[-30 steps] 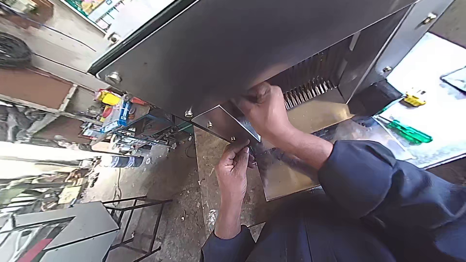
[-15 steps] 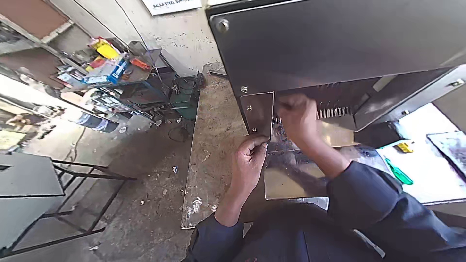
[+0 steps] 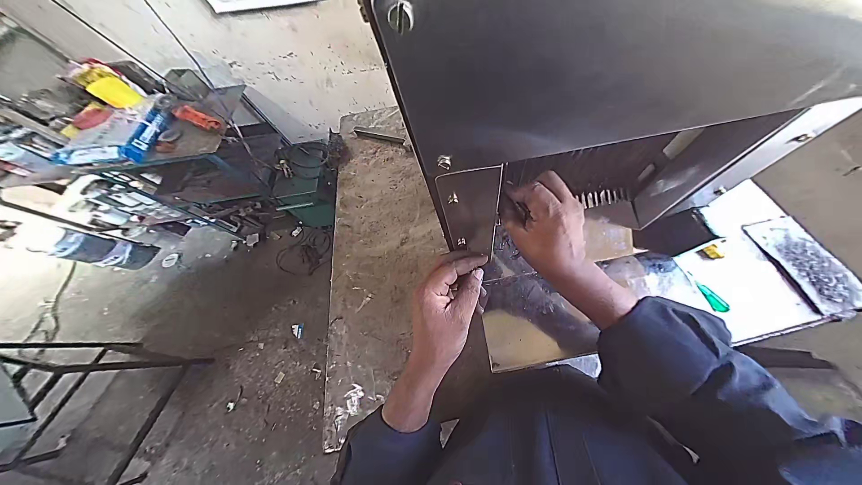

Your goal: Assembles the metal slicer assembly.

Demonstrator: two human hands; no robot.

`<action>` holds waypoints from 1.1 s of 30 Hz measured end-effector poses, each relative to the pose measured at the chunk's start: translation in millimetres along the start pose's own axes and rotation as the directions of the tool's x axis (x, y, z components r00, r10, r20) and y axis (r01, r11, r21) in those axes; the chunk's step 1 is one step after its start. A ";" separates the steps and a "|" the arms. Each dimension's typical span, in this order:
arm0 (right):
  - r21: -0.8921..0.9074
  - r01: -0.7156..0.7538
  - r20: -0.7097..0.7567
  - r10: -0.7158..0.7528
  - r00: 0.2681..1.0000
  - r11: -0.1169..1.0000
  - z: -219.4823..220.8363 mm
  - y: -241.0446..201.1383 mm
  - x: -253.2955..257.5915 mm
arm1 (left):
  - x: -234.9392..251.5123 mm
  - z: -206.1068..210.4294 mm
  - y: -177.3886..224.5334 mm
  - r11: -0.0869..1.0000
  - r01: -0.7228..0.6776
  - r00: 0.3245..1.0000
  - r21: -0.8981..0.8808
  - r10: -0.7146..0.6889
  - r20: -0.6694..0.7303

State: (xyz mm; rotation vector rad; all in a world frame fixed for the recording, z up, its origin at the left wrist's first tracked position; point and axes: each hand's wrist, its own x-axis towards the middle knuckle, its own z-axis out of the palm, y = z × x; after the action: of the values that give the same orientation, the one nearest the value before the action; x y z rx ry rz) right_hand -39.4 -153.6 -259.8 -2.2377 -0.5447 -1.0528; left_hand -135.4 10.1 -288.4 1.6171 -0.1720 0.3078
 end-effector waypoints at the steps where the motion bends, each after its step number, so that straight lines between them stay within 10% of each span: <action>1: -0.014 -0.011 0.020 0.011 1.000 1.000 1.8 0.6 -4.6 | 0.9 1.1 0.0 1.000 0.003 1.000 0.001 -0.003 0.002; 11: -0.054 -0.170 0.158 0.176 0.972 0.984 12.8 5.3 -25.0 | 3.9 -2.4 0.5 0.999 -0.033 0.998 -0.006 0.033 0.058; 20: -0.195 -0.387 0.522 0.429 0.737 0.901 11.5 -0.3 -18.0 | 2.6 -4.5 -4.5 0.996 -0.063 0.995 -0.060 0.067 0.072; 26: -0.078 -0.316 0.293 0.325 0.899 0.946 8.0 -7.8 -10.0 | 3.0 -5.4 -4.3 0.998 -0.053 0.996 -0.042 0.056 0.072; 30: -0.248 -0.398 0.576 0.465 0.672 0.883 3.7 -4.4 -11.4 | 4.6 -5.4 -2.4 0.999 -0.045 0.995 -0.027 0.047 0.087; 33: -0.192 -0.364 0.644 0.397 0.654 0.912 -25.7 -6.0 -12.2 | 1.3 -8.8 -1.0 0.998 -0.067 0.994 -0.018 0.068 0.090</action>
State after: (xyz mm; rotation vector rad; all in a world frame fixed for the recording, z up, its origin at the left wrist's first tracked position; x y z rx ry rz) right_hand -64.2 -167.7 -254.4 -2.5933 -0.2950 0.0012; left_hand -134.7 19.0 -288.6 1.6134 -0.2979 0.2849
